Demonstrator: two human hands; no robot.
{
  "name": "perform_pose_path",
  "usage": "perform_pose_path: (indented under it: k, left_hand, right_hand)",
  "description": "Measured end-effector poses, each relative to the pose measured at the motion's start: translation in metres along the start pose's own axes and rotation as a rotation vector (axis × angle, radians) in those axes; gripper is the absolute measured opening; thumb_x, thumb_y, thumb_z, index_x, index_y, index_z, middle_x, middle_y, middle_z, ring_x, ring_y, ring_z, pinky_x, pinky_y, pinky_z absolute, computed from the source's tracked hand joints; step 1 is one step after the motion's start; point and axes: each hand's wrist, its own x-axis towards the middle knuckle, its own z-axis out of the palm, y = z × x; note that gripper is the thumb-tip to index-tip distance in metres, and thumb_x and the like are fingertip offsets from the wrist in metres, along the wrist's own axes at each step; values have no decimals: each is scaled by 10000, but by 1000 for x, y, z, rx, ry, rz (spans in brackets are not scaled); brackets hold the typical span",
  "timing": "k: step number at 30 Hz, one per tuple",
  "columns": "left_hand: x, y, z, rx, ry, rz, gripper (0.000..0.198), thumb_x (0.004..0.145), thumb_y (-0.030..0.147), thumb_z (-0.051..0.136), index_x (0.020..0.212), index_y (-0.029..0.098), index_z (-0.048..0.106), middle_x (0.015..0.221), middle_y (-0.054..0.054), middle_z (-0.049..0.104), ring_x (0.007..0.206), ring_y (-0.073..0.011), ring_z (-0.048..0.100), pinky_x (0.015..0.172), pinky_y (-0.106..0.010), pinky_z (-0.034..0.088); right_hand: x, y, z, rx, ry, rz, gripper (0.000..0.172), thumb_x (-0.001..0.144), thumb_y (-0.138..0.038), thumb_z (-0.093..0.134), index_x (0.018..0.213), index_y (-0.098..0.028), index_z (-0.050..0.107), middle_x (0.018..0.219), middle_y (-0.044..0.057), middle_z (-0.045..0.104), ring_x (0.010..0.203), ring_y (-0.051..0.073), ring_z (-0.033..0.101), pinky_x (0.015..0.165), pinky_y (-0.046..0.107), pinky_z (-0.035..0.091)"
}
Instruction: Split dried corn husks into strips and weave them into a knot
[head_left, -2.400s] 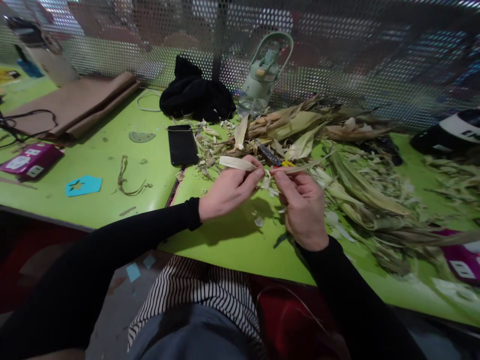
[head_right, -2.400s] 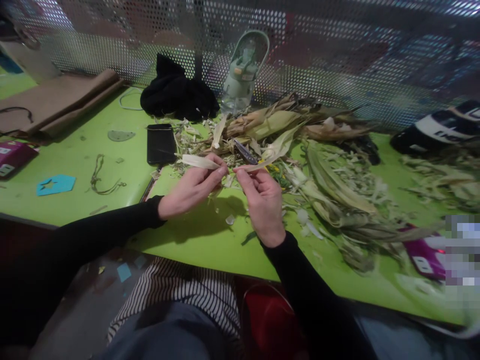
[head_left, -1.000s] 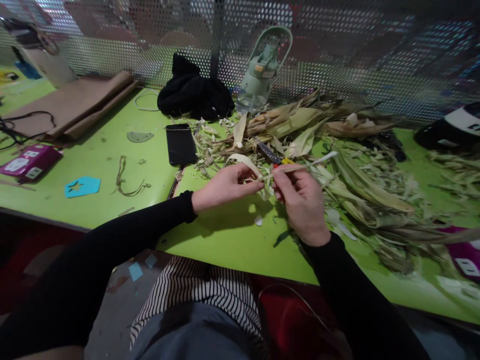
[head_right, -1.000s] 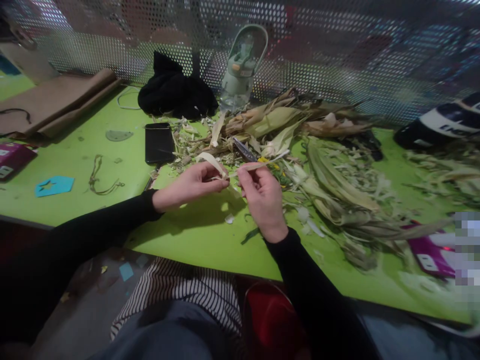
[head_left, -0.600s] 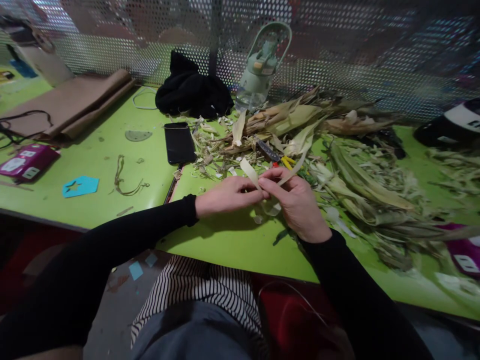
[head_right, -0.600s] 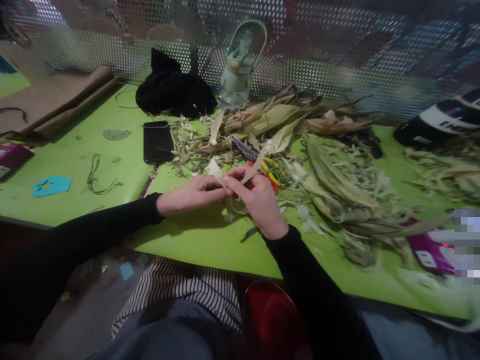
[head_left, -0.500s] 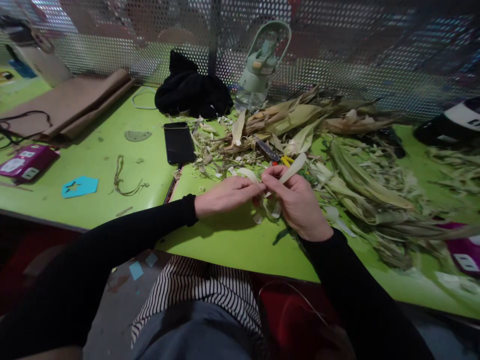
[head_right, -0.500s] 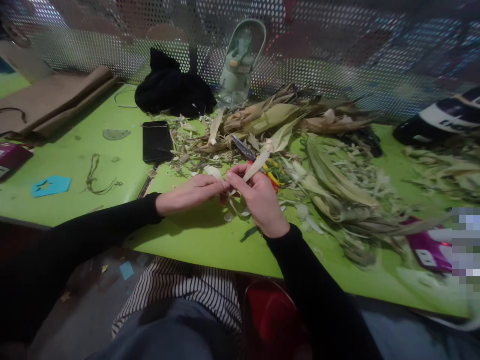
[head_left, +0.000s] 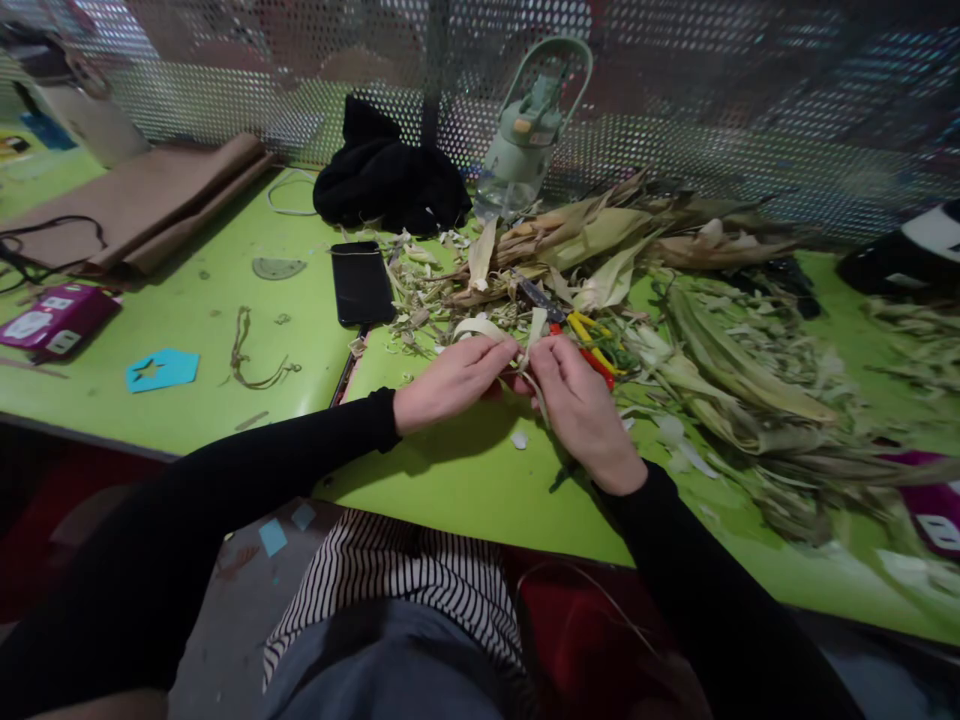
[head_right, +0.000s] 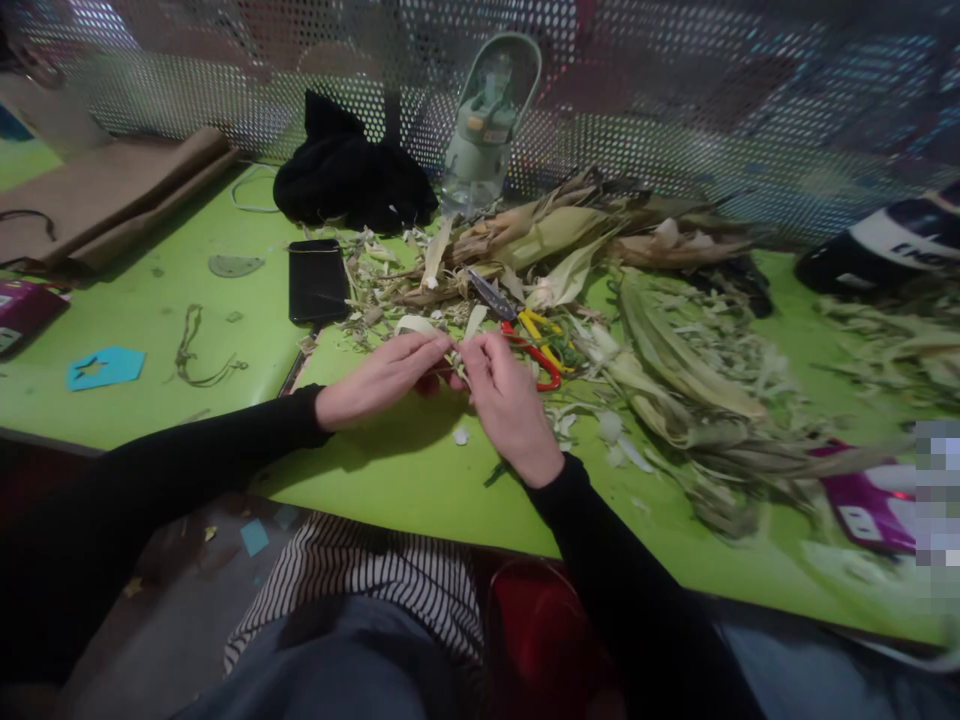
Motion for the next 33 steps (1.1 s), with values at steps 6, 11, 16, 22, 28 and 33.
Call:
perform_pose_path:
  k: [6, 11, 16, 22, 28, 33]
  left_hand:
    - [-5, 14, -2, -54, -23, -93, 366, 1026, 295, 408, 789, 112, 618, 812, -59, 691, 676, -103, 615, 719, -258, 518]
    - [-5, 17, 0, -194, 25, -136, 347, 1030, 280, 410, 756, 119, 550, 747, -24, 615, 602, -92, 618, 625, -234, 502]
    - [-5, 14, 3, -327, 25, -111, 359, 1043, 269, 380, 755, 119, 531, 748, -26, 600, 616, -83, 614, 645, -229, 512]
    - [0, 4, -1, -374, -137, -47, 158, 925, 259, 635, 916, 118, 565, 739, 19, 599, 615, -55, 559, 619, -198, 478]
    - [1, -2, -2, -100, -77, 49, 119, 873, 214, 651, 883, 114, 587, 766, 17, 593, 583, -47, 491, 563, -203, 404]
    - [0, -3, -1, 54, -9, 165, 67, 888, 180, 591, 871, 122, 620, 798, -3, 636, 695, -81, 521, 661, -218, 418]
  right_hand:
    - [0, 0, 2, 189, 66, -22, 342, 935, -548, 594, 811, -235, 535, 651, -54, 449, 541, 101, 401, 497, 261, 318]
    - [-1, 1, 3, 204, 175, -61, 270, 960, -485, 584, 842, -243, 558, 623, -64, 350, 503, 98, 288, 467, 269, 235]
    - [0, 5, 3, 206, 189, -86, 270, 966, -493, 568, 868, -242, 568, 663, -50, 402, 533, 105, 334, 477, 268, 272]
    - [1, 1, 4, 293, 136, -57, 276, 943, -499, 604, 888, -231, 566, 748, -29, 538, 587, 107, 445, 512, 263, 346]
    - [-2, -4, 2, 308, 99, -26, 305, 920, -537, 623, 924, -233, 591, 701, -42, 509, 551, 100, 427, 487, 258, 326]
    - [-4, -9, 0, 338, 73, 42, 319, 921, -566, 605, 903, -247, 602, 587, -71, 357, 474, 95, 316, 432, 257, 247]
